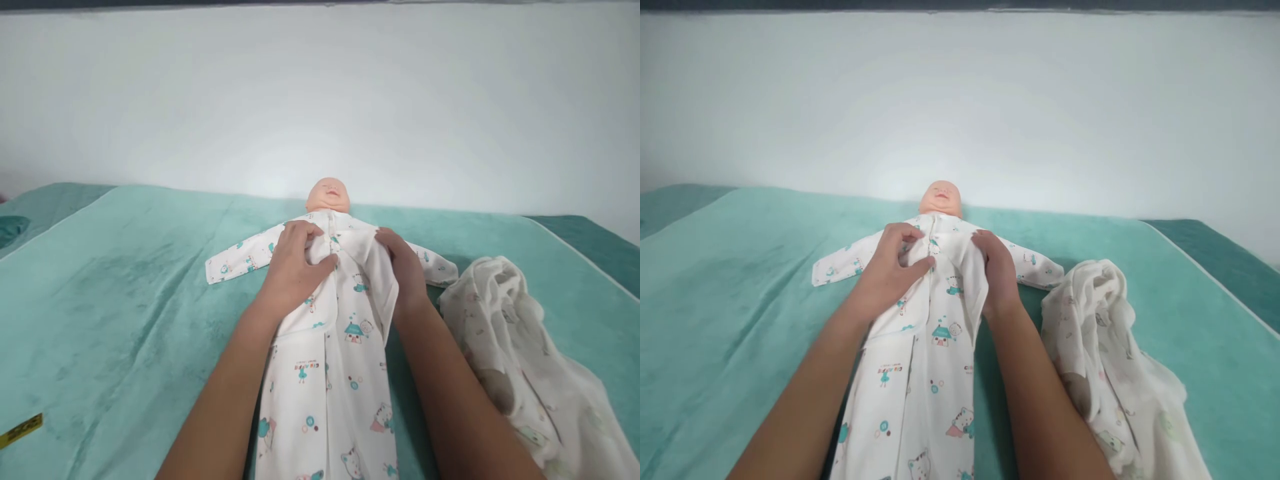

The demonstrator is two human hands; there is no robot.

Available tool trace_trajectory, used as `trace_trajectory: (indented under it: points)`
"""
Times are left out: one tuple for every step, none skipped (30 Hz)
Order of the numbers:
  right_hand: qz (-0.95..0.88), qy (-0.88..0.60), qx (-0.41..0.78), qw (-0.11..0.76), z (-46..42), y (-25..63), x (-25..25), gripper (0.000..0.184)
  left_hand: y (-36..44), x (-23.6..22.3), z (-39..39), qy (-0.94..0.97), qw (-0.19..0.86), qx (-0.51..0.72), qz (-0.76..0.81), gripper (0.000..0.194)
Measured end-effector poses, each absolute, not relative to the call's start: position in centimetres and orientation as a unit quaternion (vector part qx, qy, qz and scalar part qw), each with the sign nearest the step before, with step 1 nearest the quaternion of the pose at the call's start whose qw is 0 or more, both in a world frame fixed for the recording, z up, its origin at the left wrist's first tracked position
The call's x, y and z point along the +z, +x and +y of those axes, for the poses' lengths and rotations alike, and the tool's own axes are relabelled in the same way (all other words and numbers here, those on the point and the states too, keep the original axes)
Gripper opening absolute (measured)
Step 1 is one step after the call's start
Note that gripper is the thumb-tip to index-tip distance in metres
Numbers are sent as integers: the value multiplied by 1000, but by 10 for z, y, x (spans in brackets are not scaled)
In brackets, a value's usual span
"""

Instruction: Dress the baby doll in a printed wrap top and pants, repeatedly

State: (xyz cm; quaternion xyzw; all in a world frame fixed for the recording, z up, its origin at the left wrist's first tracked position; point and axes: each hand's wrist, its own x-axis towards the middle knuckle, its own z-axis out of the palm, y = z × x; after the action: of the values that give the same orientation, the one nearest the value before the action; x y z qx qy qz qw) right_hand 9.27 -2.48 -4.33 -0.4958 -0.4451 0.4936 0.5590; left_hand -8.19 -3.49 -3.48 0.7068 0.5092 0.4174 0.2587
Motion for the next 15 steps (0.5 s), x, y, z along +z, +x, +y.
trace_trajectory:
  points:
    - [-429,-509,472,579,-24,92,-47,27,-79,-36,-35,699,232,420,530,29]
    - [-408,-525,450,596,-24,92,-50,28,-77,-36,-35,694,204,418,550,28]
    - [-383,-543,432,610,-24,93,-53,28,-75,-36,-36,693,177,412,565,24]
    - [-354,-561,417,621,-24,94,-55,27,-73,-36,-37,696,154,403,574,19]
    - [-322,-581,406,628,-24,95,-57,25,-73,-35,-38,701,134,395,579,13]
    - [-291,-599,398,630,-25,97,-57,24,-73,-35,-39,705,121,391,580,9]
    - [-261,-618,391,630,-27,100,-57,21,-73,-34,-40,705,115,392,580,9]
    - [-237,-637,381,627,-30,103,-56,19,-75,-33,-39,699,121,400,580,11]
    - [-222,-654,370,622,-33,106,-54,17,-78,-32,-38,685,138,415,582,12]
    - [-219,-668,357,615,-37,109,-53,15,-82,-31,-36,663,165,434,587,13]
    - [-226,-682,341,606,-42,112,-52,13,-87,-31,-34,633,196,456,594,12]
    - [-245,-693,327,594,-47,116,-53,12,-93,-30,-31,597,228,478,602,12]
    - [-271,-701,312,581,-53,120,-55,13,-100,-30,-29,559,256,498,611,11]
    - [-298,-707,296,570,-58,126,-58,14,-106,-30,-26,525,280,514,618,9]
    - [-321,-710,277,563,-63,132,-62,16,-113,-31,-24,496,300,525,624,6]
